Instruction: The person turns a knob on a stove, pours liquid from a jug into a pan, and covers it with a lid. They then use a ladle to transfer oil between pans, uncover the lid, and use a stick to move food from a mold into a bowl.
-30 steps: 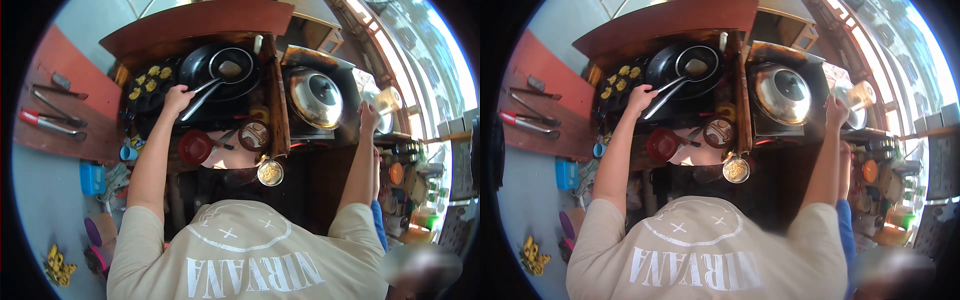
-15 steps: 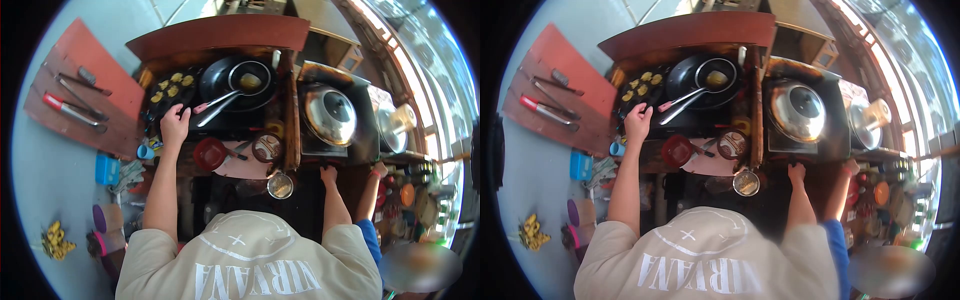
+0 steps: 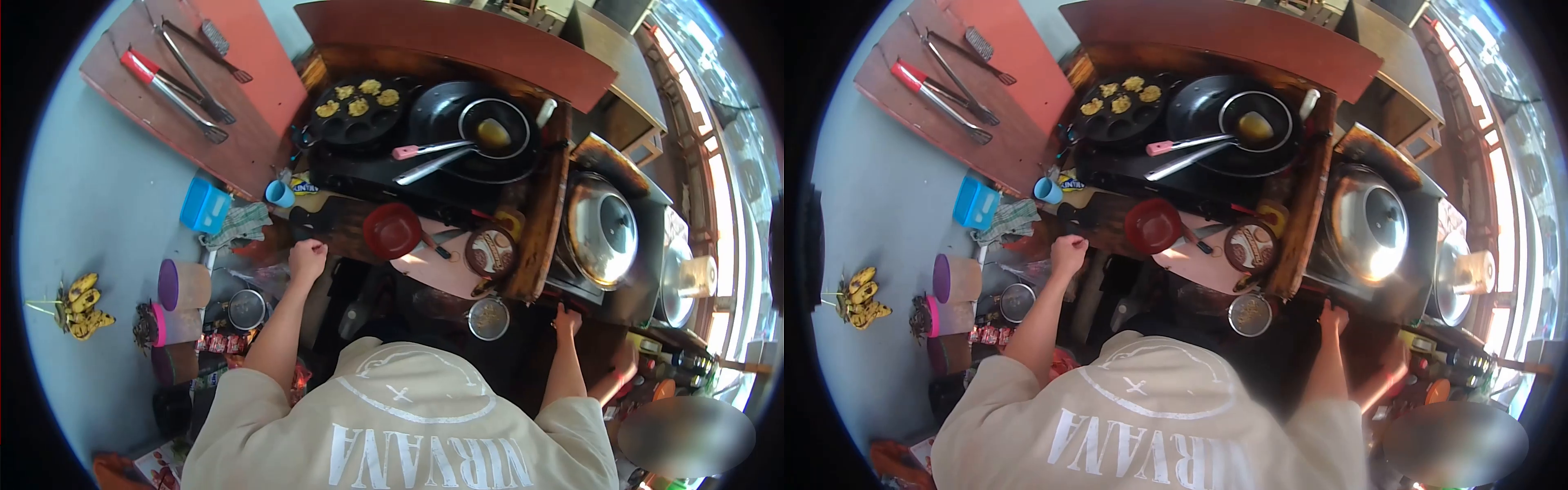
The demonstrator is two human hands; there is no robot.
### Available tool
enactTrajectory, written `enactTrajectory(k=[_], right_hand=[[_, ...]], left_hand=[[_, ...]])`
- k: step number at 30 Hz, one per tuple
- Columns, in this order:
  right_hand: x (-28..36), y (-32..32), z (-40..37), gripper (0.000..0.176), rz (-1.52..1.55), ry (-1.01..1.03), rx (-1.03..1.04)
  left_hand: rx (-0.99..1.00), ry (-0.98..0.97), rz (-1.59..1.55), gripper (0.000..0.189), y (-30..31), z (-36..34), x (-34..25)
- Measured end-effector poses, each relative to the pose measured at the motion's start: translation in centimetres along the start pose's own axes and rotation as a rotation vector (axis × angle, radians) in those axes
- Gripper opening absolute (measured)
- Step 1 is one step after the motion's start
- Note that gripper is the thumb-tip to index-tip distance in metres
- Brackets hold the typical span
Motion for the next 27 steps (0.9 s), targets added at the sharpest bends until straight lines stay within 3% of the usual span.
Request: enactTrajectory(k=[1, 3, 4, 6, 8, 14, 16, 18, 21, 24, 25, 27], right_hand=[[0.5, -0.3, 0.1, 0.046, -0.006, 0.005, 0.007], [1.7, 0.6, -1.2, 0.047, 0.466, -0.367, 0.106], [1.2, 0.2, -1.2, 0.047, 0.457, -0.376, 0.103], [-1.3, -0.4, -0.4, 0.045, 0.902, -0.598, 0.132], [-0.3, 1.0, -2.5, 0.045, 0.945, -0.629, 0.193], [-1.5, 0.3, -12.8, 0.031, 0.646, -0.628, 0.211], [-0.9, -0.2, -17.6, 0.029, 0.505, -0.687, 0.211], [-14.4, -4.4, -17.2, 0.028, 0.062, -0.301, 0.558], [0.6, -2.6, -24.8, 0.029, 0.228, -0.858, 0.464], [2.6, -3.3, -26.9, 0.032, 0.224, -0.865, 0.553], [0.5, -4.9, -26.4, 0.032, -0.019, -0.753, 0.683], [0.7, -5.4, -26.7, 0.031, -0.017, -0.757, 0.68]], left_hand=[[0.005, 0.017, 0.042, 0.022, 0.2, 1.6, 0.3], [-0.004, 0.055, 0.161, 0.023, 2.4, 5.0, 0.0], [-0.016, 0.082, 0.279, 0.025, 3.0, 6.7, -0.1], [-0.183, 0.092, 0.329, 0.032, 3.6, 11.2, 1.7], [-0.257, 0.086, 0.292, 0.039, 5.0, 15.5, 2.9], [-0.253, 0.122, 0.168, 0.036, 2.6, 25.6, 7.7], [-0.041, -0.013, 0.03, 0.029, 1.1, 27.3, 10.2], [-0.129, -0.218, 0.051, 0.017, 2.3, 26.1, 9.8], [-0.346, -0.521, 0.083, 0.007, 5.3, 22.9, 9.1], [-0.445, -0.592, 0.12, 0.003, 9.1, 19.3, 7.2], [-0.523, -0.595, 0.044, 0.004, 9.8, 18.4, 6.8], [-0.647, -0.603, -0.107, 0.007, 10.8, 18.1, 5.1]])
Point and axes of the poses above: each hand's wrist, its own z-axis towards the middle knuckle, its own y-axis out of the back of the hand, x = y × z, the point moved 1 cm from there along z, towards the middle knuckle, and after that the axes turned 9 degrees about z, right-handed, at the moved point
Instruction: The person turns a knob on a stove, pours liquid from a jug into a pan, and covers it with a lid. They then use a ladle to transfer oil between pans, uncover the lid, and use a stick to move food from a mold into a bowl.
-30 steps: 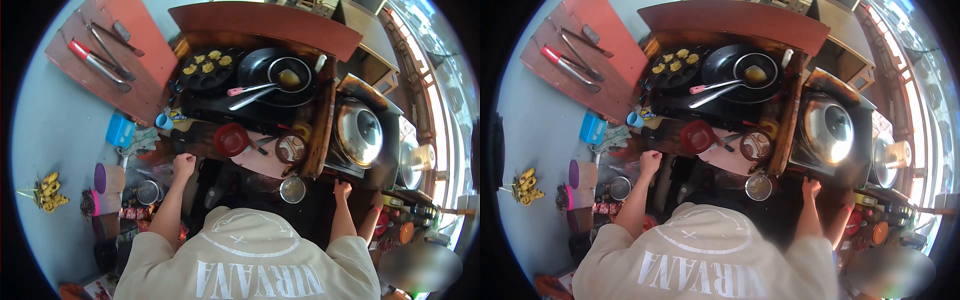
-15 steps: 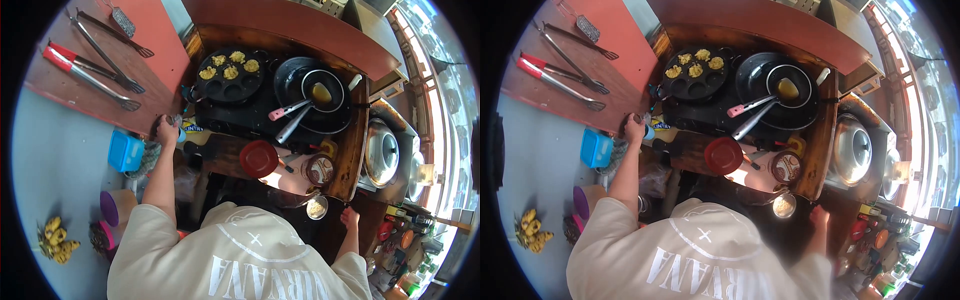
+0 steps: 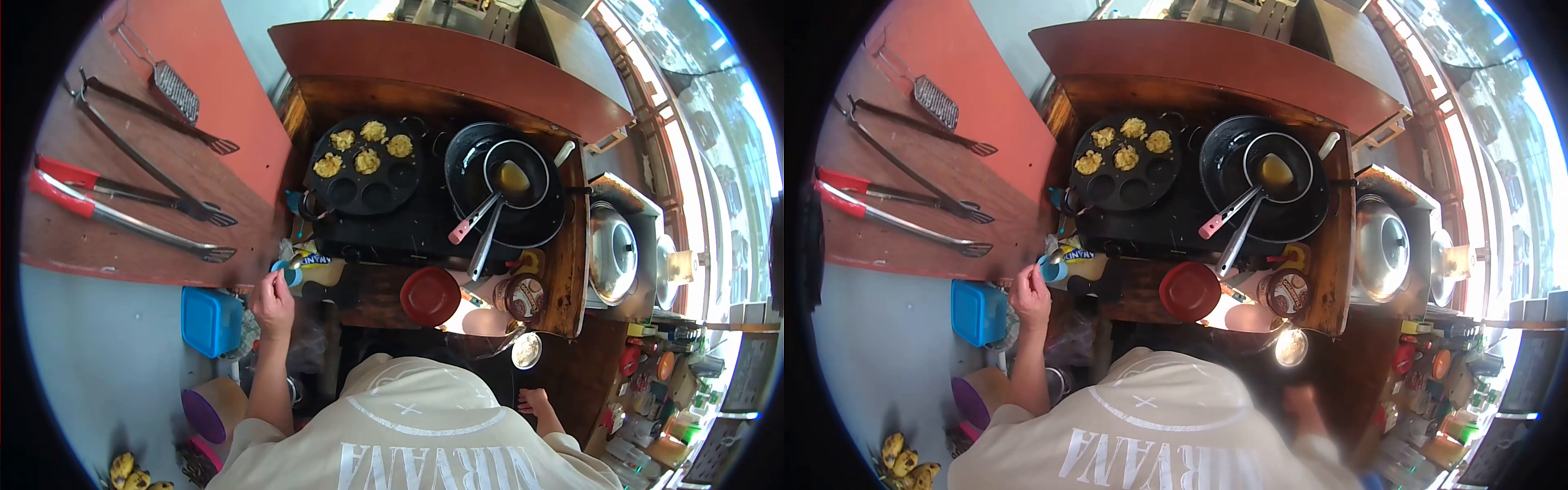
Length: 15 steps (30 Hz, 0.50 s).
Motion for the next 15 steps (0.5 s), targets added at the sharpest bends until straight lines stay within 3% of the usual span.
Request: enactTrajectory(k=[1, 3, 4, 6, 8, 10, 13, 14, 15], right_hand=[[0.2, -0.2, -0.1, 0.031, -0.01, -0.001, 0.002], [1.2, -0.3, -1.3, 0.03, 0.04, 0.045, 0.001], [1.6, -0.5, -2.0, 0.029, 0.081, 0.088, 0.001], [-0.4, -0.2, 0.9, 0.028, 0.017, 0.175, -0.041], [-0.4, -0.3, 0.1, 0.027, -0.052, 0.259, -0.085], [2.0, -0.9, -5.2, 0.026, 0.292, 0.053, -0.165], [-3.2, -1.5, -1.5, 0.025, 0.109, 0.146, -0.115], [-1.2, -2.3, -5.6, 0.024, 0.269, -0.005, -0.19], [-1.7, -2.8, -5.9, 0.024, 0.279, -0.013, -0.19]], left_hand=[[-0.003, -0.006, -0.008, 0.007, -0.8, 0.6, -0.8], [-0.068, 0.3, -0.257, 0.009, -3.4, 2.3, -1.6], [-0.107, 0.336, -0.495, 0.012, -6.1, 3.1, -1.4], [-0.1, 0.335, -0.633, 0.017, -10.9, 5.6, -1.6], [-0.128, 0.199, -0.447, 0.013, -15.3, 8.4, -1.7], [-0.119, -0.029, -0.31, 0.012, -15.5, 11.4, -4.0], [-0.064, -0.191, -0.272, 0.013, -18.4, 11.9, -4.2], [-0.034, -0.264, -0.249, 0.015, -18.9, 11.9, -4.4], [-0.029, -0.272, -0.258, 0.015, -19.3, 11.8, -4.5]])
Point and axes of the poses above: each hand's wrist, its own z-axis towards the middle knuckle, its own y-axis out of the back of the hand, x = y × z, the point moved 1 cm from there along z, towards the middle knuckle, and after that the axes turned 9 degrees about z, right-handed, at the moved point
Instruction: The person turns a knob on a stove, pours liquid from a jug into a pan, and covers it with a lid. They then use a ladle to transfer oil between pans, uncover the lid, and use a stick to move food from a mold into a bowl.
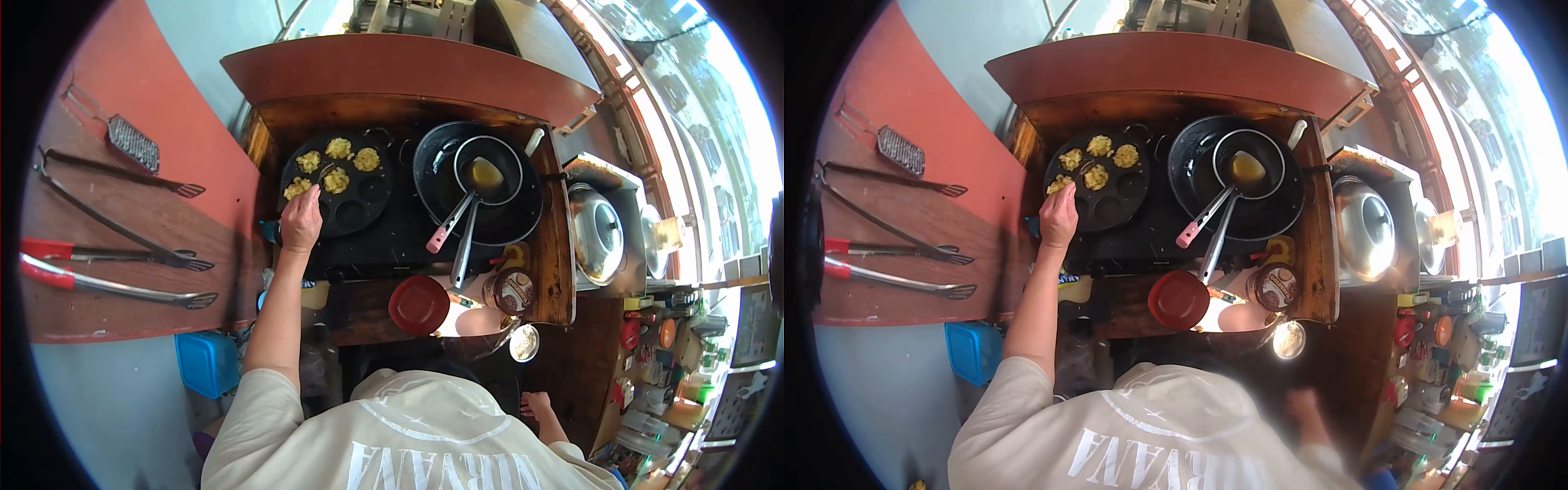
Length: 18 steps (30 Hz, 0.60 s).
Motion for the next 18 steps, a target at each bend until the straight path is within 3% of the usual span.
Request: enactTrajectory(k=[3, 5, 9, 12, 15, 18], right_hand=[[-4.3, -0.6, 1.0, 0.022, 0.0, 0.05, 0.017], [-8.6, -0.8, 5.9, 0.022, -0.349, 0.372, 0.113], [-10.2, -1.1, 6.3, 0.022, -0.296, 0.355, 0.123], [-10.7, -0.8, 7.2, 0.022, -0.268, 0.451, 0.062], [-12.0, -0.4, 8.6, 0.022, -0.328, 0.439, 0.092], [-9.5, -0.7, 5.8, 0.022, -0.31, 0.324, 0.08]], left_hand=[[0.056, -0.115, 0.025, 0.018, -0.6, -0.2, 0.1], [0.125, -0.094, 0.05, 0.018, -0.4, -0.2, 0.3], [0.135, -0.22, 0.083, 0.014, -0.4, 0.6, 0.1], [0.241, -0.159, 0.091, 0.011, -0.7, 1.0, 0.1], [0.1, 0.249, -0.063, 0.013, 0.0, 2.7, 0.5], [0.28, 0.853, -0.271, 0.019, -0.2, 2.8, 2.2]])
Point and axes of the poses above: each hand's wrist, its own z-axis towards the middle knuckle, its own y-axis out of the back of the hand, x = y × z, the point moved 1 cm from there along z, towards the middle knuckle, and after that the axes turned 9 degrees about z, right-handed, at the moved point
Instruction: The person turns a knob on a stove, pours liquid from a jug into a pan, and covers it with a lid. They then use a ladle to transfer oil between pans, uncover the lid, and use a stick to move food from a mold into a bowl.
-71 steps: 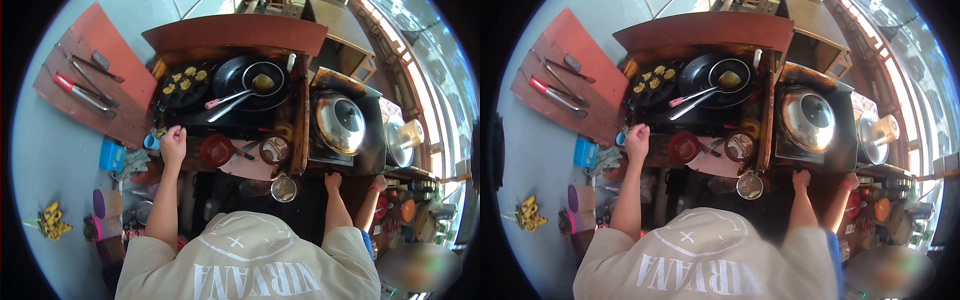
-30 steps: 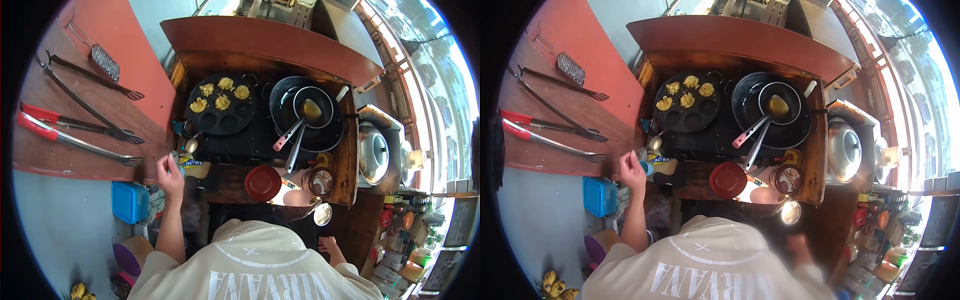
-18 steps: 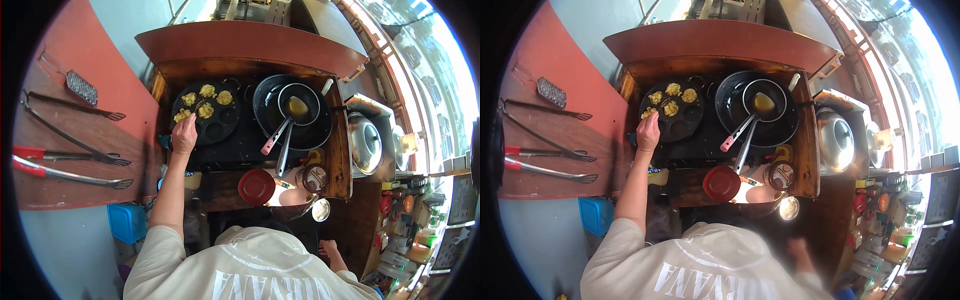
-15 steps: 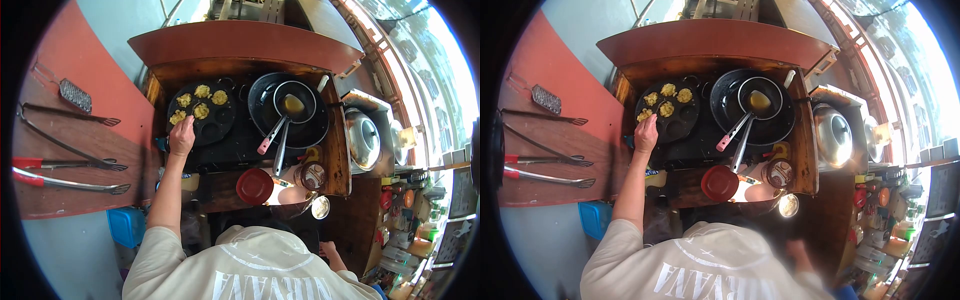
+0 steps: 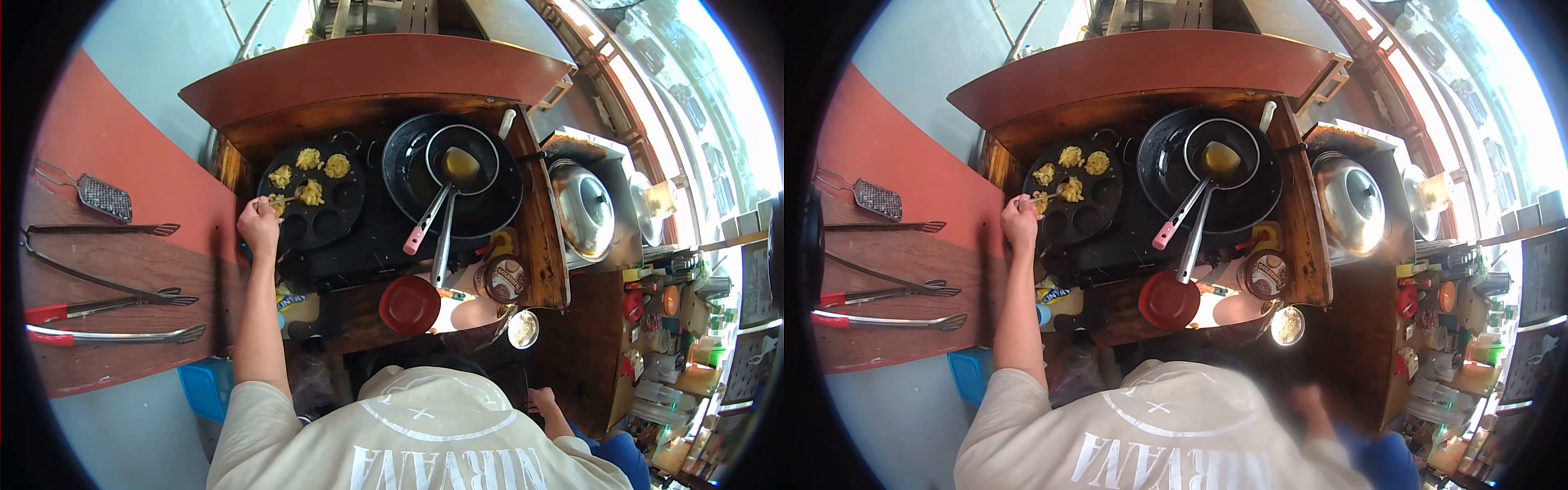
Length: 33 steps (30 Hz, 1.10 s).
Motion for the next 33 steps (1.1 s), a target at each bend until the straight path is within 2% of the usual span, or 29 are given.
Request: enactTrajectory(k=[1, 2, 3, 4, 6, 11, 13, 14, 16, 17, 20, 24, 26, 29, 33], right_hand=[[1.0, -0.1, -0.4, 0.022, 0.05, 0.044, -0.054], [1.6, -0.1, -0.5, 0.022, 0.1, 0.089, -0.108], [0.5, -0.3, 0.2, 0.022, 0.099, 0.09, -0.106], [-1.6, -0.7, 1.7, 0.021, 0.046, 0.102, -0.051], [-2.7, -0.9, 3.1, 0.021, -0.009, 0.117, 0.007], [-2.1, -0.3, 3.5, 0.021, -0.07, 0.174, 0.011], [-2.1, -0.1, 4.0, 0.021, -0.121, 0.178, 0.029], [-2.2, -0.1, 4.2, 0.022, -0.171, 0.183, 0.044], [0.3, 0.4, 2.9, 0.022, -0.115, 0.147, 0.041], [0.7, 0.4, 2.9, 0.022, -0.055, 0.11, 0.035], [1.8, 0.3, 2.9, 0.022, -0.097, 0.17, 0.01], [1.9, 0.2, 3.7, 0.021, 0.01, 0.179, 0.015], [1.4, 0.0, 4.4, 0.019, -0.044, 0.285, 0.008], [0.0, -0.5, 5.8, 0.019, -0.065, 0.374, -0.004], [-0.1, -1.0, 6.3, 0.019, -0.04, 0.342, -0.006]], left_hand=[[-0.001, 0.0, 0.001, 0.019, -0.3, 0.3, 0.6], [0.03, 0.16, -0.221, 0.02, -1.0, 0.6, 1.8], [0.061, 0.32, -0.444, 0.02, -1.4, 0.6, 2.5], [0.058, 0.32, -0.443, 0.02, -1.4, 0.5, 2.4], [0.061, 0.488, -0.602, 0.019, -1.7, 0.1, 2.5], [-0.008, 0.449, -0.62, 0.021, -1.1, 0.0, 2.8], [-0.084, 0.199, -0.51, 0.022, -0.6, -0.1, 2.5], [-0.086, 0.202, -0.507, 0.022, -0.3, -0.6, 2.0], [-0.197, -0.224, -0.067, 0.022, 0.2, -2.1, -0.1], [-0.167, -0.278, -0.006, 0.022, 0.3, -2.9, -0.5], [-0.151, -0.633, 0.141, 0.016, 0.4, -4.1, -1.0], [-0.167, -0.768, 0.193, 0.014, 1.3, -5.2, -1.4], [-0.106, -0.833, 0.214, 0.015, 1.7, -5.6, -1.8], [-0.073, -0.855, 0.207, 0.017, 1.9, -5.7, -1.7], [-0.025, -0.849, 0.182, 0.018, 2.7, -5.6, -1.6]])
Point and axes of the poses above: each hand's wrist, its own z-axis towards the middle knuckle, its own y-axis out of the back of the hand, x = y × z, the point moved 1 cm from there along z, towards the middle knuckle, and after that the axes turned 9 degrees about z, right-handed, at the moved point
